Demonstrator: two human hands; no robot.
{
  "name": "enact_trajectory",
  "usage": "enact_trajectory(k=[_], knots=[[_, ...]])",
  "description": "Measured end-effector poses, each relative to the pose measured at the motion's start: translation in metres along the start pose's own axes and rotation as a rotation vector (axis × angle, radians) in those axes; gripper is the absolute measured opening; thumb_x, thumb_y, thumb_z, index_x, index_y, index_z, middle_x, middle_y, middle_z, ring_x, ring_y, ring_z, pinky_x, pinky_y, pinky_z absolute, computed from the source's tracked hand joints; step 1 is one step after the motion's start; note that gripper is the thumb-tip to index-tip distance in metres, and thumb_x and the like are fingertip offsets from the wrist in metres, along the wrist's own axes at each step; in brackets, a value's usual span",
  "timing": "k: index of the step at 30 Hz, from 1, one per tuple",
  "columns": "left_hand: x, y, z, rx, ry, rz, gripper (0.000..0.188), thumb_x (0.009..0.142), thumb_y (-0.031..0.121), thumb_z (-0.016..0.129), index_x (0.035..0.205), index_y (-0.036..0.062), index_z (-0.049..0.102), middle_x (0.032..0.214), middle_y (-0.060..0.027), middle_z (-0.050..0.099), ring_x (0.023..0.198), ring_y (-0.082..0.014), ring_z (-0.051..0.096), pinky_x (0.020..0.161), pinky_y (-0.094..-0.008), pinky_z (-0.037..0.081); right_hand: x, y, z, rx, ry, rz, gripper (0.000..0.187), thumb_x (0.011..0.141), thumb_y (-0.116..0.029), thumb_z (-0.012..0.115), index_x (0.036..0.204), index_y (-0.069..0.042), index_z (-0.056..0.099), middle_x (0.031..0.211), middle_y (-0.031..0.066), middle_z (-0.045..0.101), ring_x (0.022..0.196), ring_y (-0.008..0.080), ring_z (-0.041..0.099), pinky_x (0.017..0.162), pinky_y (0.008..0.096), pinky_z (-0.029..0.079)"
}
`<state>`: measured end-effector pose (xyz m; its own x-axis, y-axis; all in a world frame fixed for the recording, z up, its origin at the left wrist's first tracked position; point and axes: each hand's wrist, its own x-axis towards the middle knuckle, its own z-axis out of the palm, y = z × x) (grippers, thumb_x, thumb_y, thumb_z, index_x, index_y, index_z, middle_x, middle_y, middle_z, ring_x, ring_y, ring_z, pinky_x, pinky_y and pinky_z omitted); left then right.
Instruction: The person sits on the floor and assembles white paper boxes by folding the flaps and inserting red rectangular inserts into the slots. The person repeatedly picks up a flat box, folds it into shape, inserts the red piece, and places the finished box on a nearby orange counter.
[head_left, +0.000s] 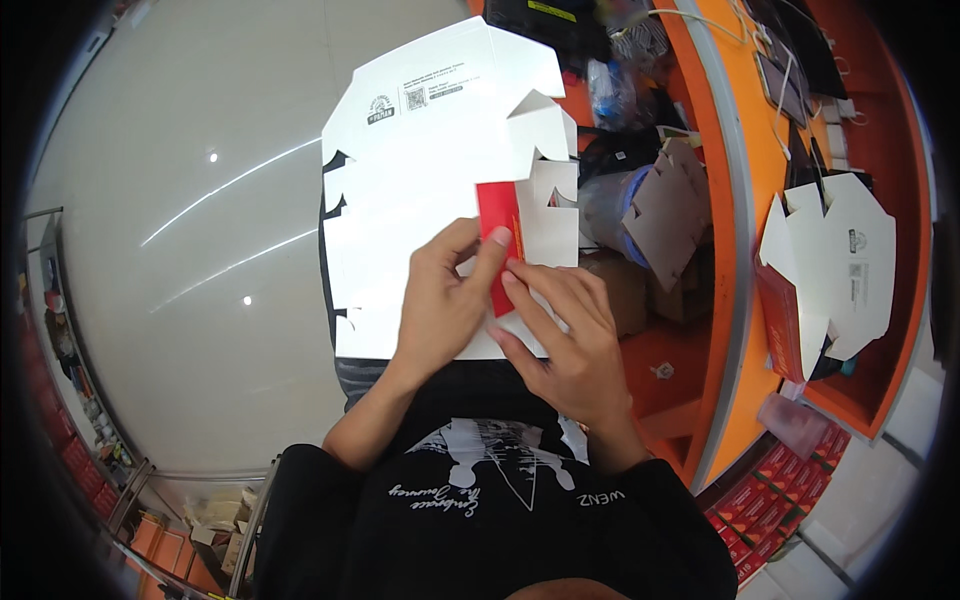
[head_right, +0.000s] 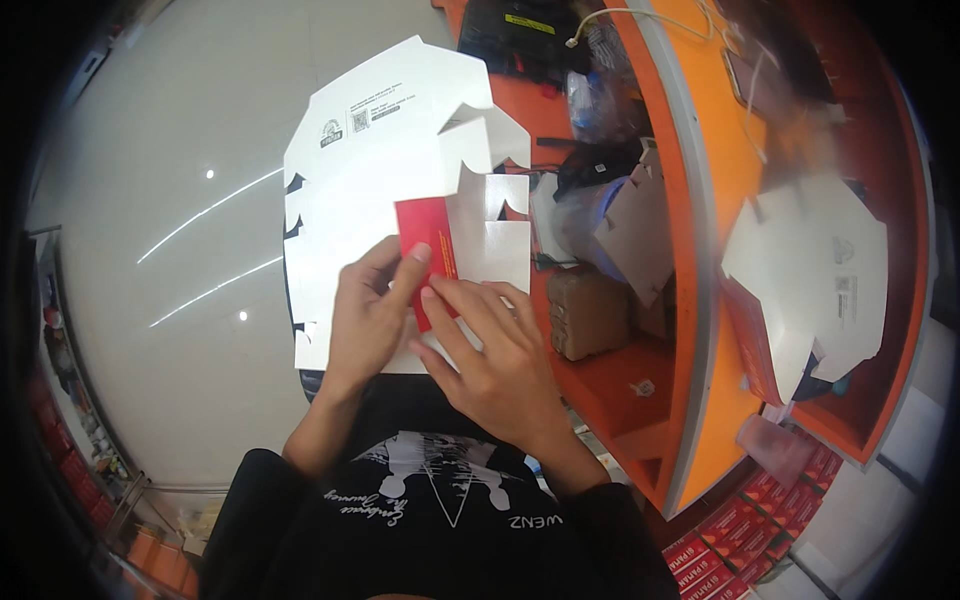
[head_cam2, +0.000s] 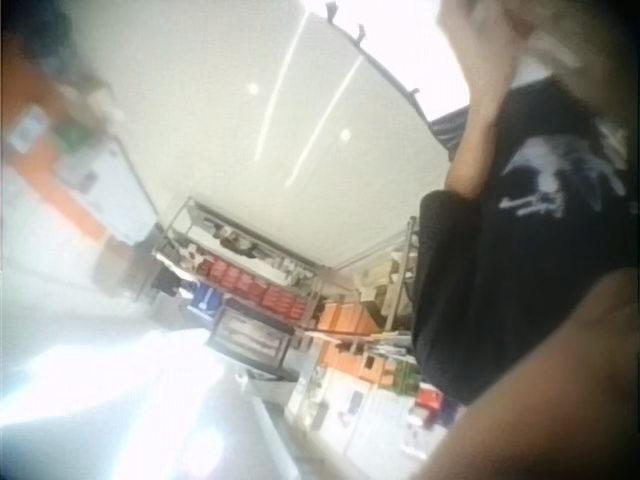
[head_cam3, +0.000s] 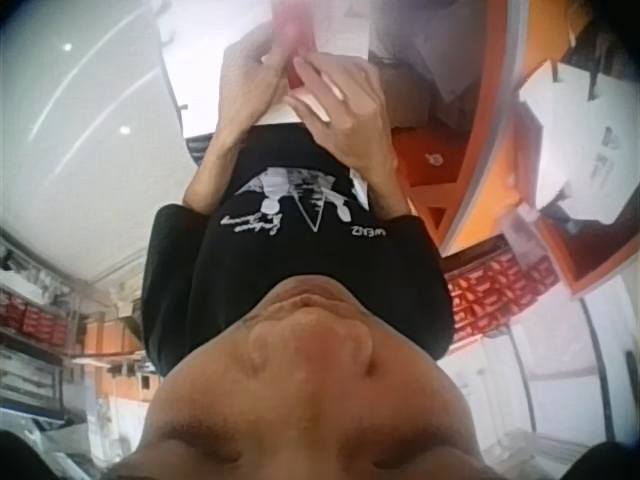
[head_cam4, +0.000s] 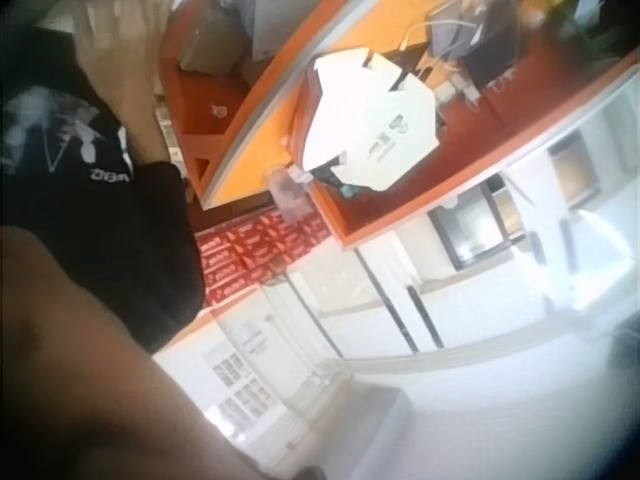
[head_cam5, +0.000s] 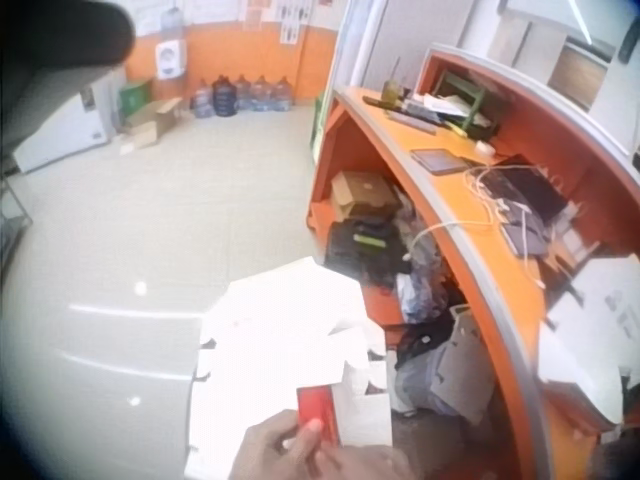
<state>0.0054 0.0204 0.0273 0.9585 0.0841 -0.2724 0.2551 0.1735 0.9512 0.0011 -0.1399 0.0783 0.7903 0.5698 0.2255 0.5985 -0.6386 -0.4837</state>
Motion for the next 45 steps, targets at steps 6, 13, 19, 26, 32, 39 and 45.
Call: enact_trajectory(k=[6,13,19,26,32,39,45], knots=[[0.011,-0.007,-0.017,-0.396,0.155,-0.156,0.032,0.107,0.021,0.062,0.121,-0.0067,0.071,0.100,-0.0084,0.075,0.083,-0.0102,0.070,0.076,-0.0288,0.061,-0.043,0.029,0.001,0.418,0.132,0.486,0.046,0.085,-0.003,0.080,0.127,0.005,0.064,0.111,0.0161,0.068,0.098,0.0248,0.068,0.084,0.0338,0.056],[0.008,-0.017,0.002,-0.331,0.122,-0.190,0.029,0.106,0.020,0.062,0.113,-0.0056,0.074,0.090,-0.0047,0.073,0.079,-0.0088,0.067,0.071,-0.0280,0.059,-0.034,0.008,0.028,0.466,0.190,0.374,0.030,0.087,0.001,0.074,0.117,0.005,0.072,0.106,0.0143,0.069,0.088,0.0207,0.068,0.078,0.0301,0.055],[0.007,-0.035,0.016,-0.132,0.139,-0.049,0.028,0.106,0.017,0.062,0.094,-0.0068,0.071,0.072,-0.0018,0.065,0.065,-0.0069,0.051,0.061,-0.0283,0.043,-0.040,0.023,0.043,0.153,0.213,0.079,0.039,0.081,0.005,0.079,0.120,0.005,0.072,0.106,0.0144,0.067,0.084,0.0260,0.066,0.070,0.0346,0.055],[-0.004,-0.037,0.021,-0.034,0.174,-0.081,0.029,0.106,0.017,0.062,0.097,-0.0084,0.070,0.081,-0.0078,0.063,0.074,-0.0106,0.054,0.067,-0.0290,0.045,-0.040,0.024,0.055,0.052,0.229,-0.004,0.037,0.079,0.009,0.077,0.116,0.009,0.071,0.105,0.0164,0.066,0.085,0.0293,0.066,0.069,0.0363,0.056],[-0.014,-0.053,0.025,-0.110,0.174,-0.137,0.027,0.106,0.018,0.062,0.106,-0.0070,0.072,0.103,-0.0105,0.062,0.081,-0.0128,0.058,0.071,-0.0307,0.048,-0.041,0.024,0.063,-0.018,0.271,0.068,0.035,0.079,0.008,0.077,0.114,0.010,0.071,0.104,0.0172,0.066,0.086,0.0311,0.068,0.068,0.0373,0.057],[-0.014,-0.056,0.029,-0.252,0.216,-0.122,0.029,0.105,0.021,0.062,0.110,-0.0036,0.076,0.124,-0.0165,0.057,0.112,-0.0196,0.060,0.085,-0.0300,0.053,-0.045,0.036,0.068,0.058,0.215,-0.043,0.039,0.076,0.008,0.077,0.115,0.010,0.070,0.104,0.0177,0.067,0.089,0.0329,0.068,0.072,0.0395,0.057],[-0.024,-0.051,0.033,-0.205,0.196,-0.145,0.028,0.106,0.021,0.061,0.110,-0.0030,0.077,0.127,-0.0172,0.057,0.121,-0.0202,0.056,0.084,-0.0288,0.053,-0.045,0.026,0.078,0.033,0.287,0.024,0.039,0.077,0.011,0.077,0.115,0.009,0.071,0.104,0.0189,0.067,0.088,0.0341,0.067,0.073,0.0404,0.056]])
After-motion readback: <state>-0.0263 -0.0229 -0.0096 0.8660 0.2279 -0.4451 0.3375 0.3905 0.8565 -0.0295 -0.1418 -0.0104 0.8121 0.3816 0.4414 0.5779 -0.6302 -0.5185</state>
